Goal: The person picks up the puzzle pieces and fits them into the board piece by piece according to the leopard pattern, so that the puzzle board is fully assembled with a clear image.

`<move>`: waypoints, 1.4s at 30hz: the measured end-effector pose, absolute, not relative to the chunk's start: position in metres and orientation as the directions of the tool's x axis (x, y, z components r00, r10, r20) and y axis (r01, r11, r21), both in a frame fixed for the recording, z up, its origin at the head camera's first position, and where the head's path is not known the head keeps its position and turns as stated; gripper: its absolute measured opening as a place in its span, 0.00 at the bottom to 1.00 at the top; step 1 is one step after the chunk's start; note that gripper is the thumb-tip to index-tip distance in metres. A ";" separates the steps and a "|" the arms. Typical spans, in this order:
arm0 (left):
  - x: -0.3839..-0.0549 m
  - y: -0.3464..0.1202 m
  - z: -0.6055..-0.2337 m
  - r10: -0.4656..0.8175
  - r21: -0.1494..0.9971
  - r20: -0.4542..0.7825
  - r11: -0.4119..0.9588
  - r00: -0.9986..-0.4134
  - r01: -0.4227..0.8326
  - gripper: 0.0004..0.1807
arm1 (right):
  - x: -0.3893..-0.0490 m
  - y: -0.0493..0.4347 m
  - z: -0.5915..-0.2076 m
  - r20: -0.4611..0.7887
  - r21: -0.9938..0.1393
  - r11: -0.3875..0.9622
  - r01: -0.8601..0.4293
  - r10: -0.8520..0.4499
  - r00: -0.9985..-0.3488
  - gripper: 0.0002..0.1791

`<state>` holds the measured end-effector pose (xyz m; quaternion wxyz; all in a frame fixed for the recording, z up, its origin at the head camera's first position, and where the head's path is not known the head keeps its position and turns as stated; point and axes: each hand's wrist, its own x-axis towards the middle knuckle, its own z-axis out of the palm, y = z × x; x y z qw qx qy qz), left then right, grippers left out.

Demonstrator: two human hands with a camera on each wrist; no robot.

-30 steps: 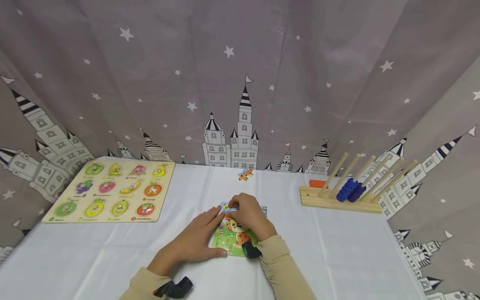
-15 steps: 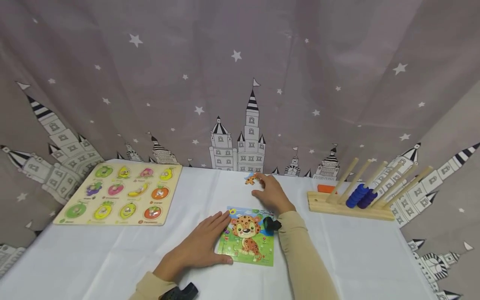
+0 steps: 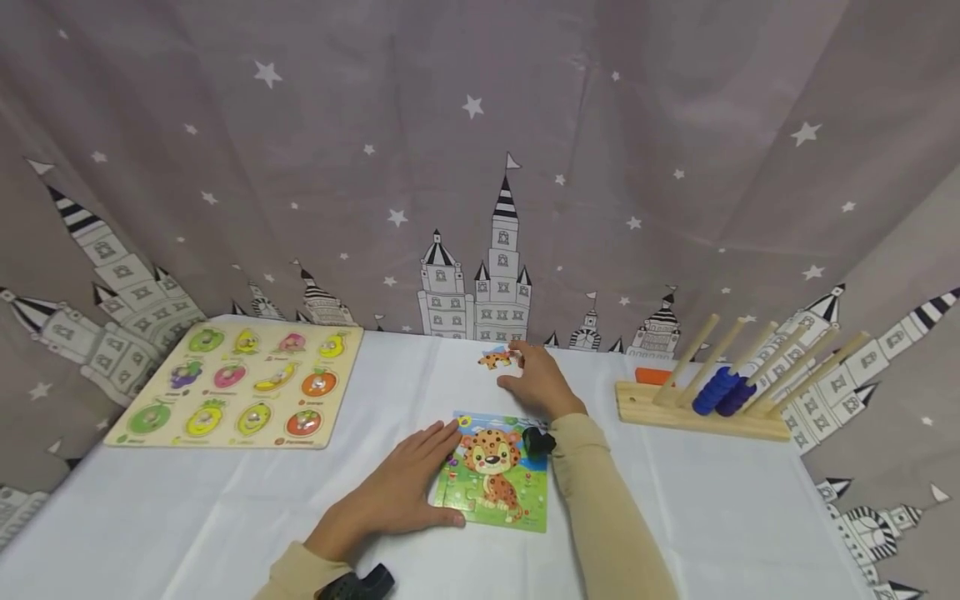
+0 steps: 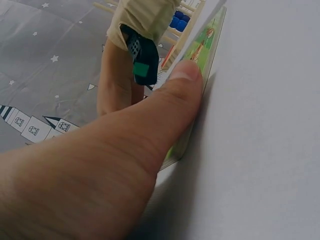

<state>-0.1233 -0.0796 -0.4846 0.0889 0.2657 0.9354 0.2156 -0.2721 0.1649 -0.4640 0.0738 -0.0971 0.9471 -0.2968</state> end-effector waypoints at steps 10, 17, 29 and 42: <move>-0.122 -0.079 -0.483 0.532 0.466 -0.054 0.762 -0.845 0.450 0.63 | -0.271 0.161 -0.463 -0.094 -0.543 0.832 -0.115 -0.196 -0.976 0.23; -0.121 -0.081 -0.484 0.533 0.461 -0.049 0.762 -0.845 0.454 0.63 | -0.273 0.147 -0.470 -0.040 -0.499 0.854 -0.150 -0.196 -0.980 0.35; -0.123 -0.081 -0.483 0.532 0.442 -0.031 0.766 -0.846 0.466 0.63 | -0.262 0.140 -0.464 -0.004 -0.644 0.765 -0.019 -0.027 -1.000 0.16; -0.123 -0.080 -0.488 0.534 0.458 -0.027 0.758 -0.845 0.464 0.64 | -0.193 0.175 -0.454 -0.101 -0.789 0.613 -0.038 -0.191 -0.976 0.07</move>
